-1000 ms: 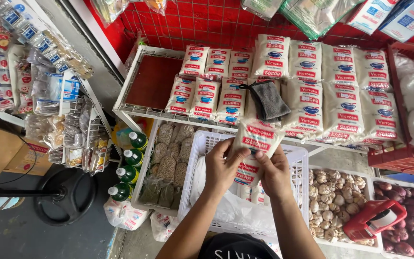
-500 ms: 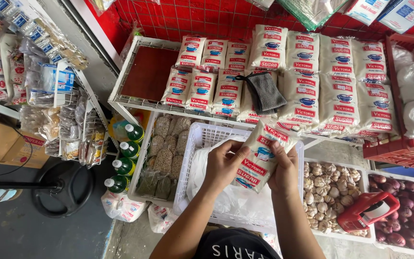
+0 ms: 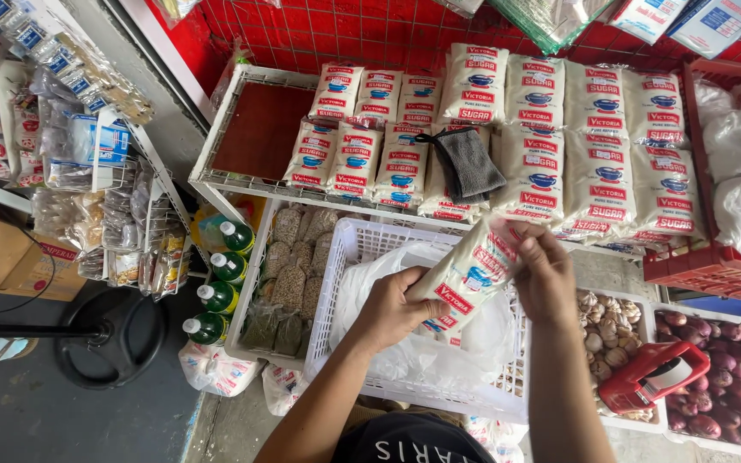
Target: The person picks up bags of sugar from a basket, wipes them by hand, and places them onto a grocery shelf.
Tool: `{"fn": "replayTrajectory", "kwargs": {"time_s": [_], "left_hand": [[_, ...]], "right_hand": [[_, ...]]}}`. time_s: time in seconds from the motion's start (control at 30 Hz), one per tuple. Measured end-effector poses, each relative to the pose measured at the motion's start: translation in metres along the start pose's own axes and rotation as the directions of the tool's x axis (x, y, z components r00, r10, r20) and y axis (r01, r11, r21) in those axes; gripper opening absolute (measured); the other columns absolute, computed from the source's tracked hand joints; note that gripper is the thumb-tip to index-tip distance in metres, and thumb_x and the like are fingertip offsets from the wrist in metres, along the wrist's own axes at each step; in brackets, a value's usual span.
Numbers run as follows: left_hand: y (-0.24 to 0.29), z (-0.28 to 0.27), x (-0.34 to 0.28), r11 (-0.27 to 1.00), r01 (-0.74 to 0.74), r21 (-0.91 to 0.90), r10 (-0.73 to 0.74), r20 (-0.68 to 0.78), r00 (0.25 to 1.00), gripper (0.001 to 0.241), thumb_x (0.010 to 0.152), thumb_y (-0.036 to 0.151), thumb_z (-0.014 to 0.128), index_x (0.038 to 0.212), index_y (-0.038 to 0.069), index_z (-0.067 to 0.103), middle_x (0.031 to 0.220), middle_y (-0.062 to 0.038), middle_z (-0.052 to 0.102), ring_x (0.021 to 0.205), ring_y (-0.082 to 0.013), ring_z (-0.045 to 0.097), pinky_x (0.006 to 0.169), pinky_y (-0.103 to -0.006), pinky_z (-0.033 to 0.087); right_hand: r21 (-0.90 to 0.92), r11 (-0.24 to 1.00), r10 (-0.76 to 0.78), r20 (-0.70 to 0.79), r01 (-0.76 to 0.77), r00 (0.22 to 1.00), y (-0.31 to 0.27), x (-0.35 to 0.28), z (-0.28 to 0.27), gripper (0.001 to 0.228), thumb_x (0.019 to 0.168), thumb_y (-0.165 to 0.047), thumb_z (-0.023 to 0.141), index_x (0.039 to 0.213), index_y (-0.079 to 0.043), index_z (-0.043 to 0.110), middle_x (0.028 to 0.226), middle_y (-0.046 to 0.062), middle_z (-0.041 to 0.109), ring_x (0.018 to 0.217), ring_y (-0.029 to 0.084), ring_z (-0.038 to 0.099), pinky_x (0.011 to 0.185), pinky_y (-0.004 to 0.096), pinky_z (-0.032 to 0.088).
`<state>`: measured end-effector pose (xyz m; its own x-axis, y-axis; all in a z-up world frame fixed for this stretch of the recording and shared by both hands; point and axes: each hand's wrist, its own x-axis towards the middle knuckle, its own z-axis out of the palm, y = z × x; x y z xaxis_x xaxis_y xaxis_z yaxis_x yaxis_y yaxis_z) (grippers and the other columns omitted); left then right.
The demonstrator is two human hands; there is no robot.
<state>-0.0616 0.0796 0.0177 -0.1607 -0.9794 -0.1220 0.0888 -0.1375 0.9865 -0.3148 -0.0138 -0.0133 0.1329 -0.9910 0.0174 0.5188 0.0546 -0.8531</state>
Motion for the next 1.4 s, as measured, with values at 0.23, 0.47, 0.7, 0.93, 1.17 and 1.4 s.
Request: {"fn": "replayTrajectory", "kwargs": {"time_s": [0.23, 0.47, 0.7, 0.93, 1.17, 1.4], "left_hand": [[0.023, 0.006, -0.001, 0.964, 0.021, 0.265, -0.017, -0.016, 1.0, 0.043, 0.076, 0.017, 0.088, 0.115, 0.006, 0.075, 0.093, -0.005, 0.08, 0.082, -0.007, 0.074, 0.074, -0.026, 0.059], [0.014, -0.004, 0.001, 0.953, 0.157, 0.259, -0.148, -0.054, 0.987, 0.04, 0.078, 0.025, 0.089, 0.109, 0.003, 0.077, 0.087, -0.009, 0.081, 0.074, -0.0106, 0.072, 0.067, -0.0291, 0.057], [-0.015, -0.015, -0.001, 0.974, 0.119, 0.191, -0.115, -0.035, 0.993, 0.052, 0.075, 0.036, 0.087, 0.112, 0.002, 0.073, 0.094, -0.009, 0.081, 0.084, -0.0119, 0.076, 0.075, -0.0276, 0.061], [-0.021, -0.043, -0.004, 0.913, 0.119, 0.391, -0.153, 0.055, 0.987, 0.058, 0.077, 0.043, 0.087, 0.112, -0.001, 0.074, 0.094, -0.012, 0.08, 0.085, -0.0164, 0.077, 0.078, -0.0305, 0.059], [-0.013, -0.044, 0.013, 0.998, -0.011, 0.055, 0.01, 0.011, 1.0, 0.062, 0.083, 0.039, 0.082, 0.132, 0.004, 0.065, 0.113, -0.007, 0.074, 0.093, -0.0161, 0.072, 0.079, -0.0302, 0.061], [-0.01, -0.072, 0.017, 0.998, 0.047, -0.043, -0.05, -0.077, 0.996, 0.049, 0.085, 0.025, 0.082, 0.126, 0.003, 0.067, 0.108, -0.01, 0.077, 0.092, -0.0169, 0.076, 0.081, -0.0328, 0.065]], "right_hand": [[-0.587, 0.795, 0.036, 0.303, 0.156, 0.952, -0.031, 0.02, 0.027, 0.041, 0.095, -0.027, 0.072, 0.125, 0.0, 0.064, 0.112, 0.006, 0.07, 0.102, 0.01, 0.064, 0.089, 0.027, 0.053], [-0.712, 0.69, -0.007, 0.177, 0.133, 0.984, -0.008, 0.023, 0.034, 0.03, 0.095, -0.029, 0.077, 0.095, 0.001, 0.07, 0.077, 0.0, 0.067, 0.068, 0.004, 0.056, 0.06, 0.022, 0.047], [-0.792, 0.602, 0.036, 0.155, 0.103, 0.987, -0.012, 0.031, 0.057, 0.034, 0.089, -0.032, 0.08, 0.087, 0.0, 0.071, 0.069, -0.001, 0.066, 0.063, 0.005, 0.055, 0.056, 0.024, 0.047], [-0.81, 0.568, 0.133, 0.265, 0.146, 0.955, -0.018, 0.047, 0.077, 0.038, 0.09, -0.036, 0.08, 0.084, 0.0, 0.07, 0.067, -0.001, 0.063, 0.064, 0.004, 0.051, 0.056, 0.025, 0.047], [-0.898, 0.271, 0.207, 0.405, 0.346, 0.89, -0.02, 0.068, 0.131, 0.05, 0.084, -0.045, 0.081, 0.076, 0.002, 0.064, 0.054, 0.01, 0.052, 0.052, 0.015, 0.043, 0.05, 0.037, 0.041], [-0.881, 0.374, 0.403, 0.435, 0.289, 0.805, 0.011, 0.099, 0.159, 0.049, 0.087, -0.049, 0.075, 0.082, -0.001, 0.07, 0.06, 0.008, 0.062, 0.057, 0.014, 0.053, 0.055, 0.036, 0.047]]}}
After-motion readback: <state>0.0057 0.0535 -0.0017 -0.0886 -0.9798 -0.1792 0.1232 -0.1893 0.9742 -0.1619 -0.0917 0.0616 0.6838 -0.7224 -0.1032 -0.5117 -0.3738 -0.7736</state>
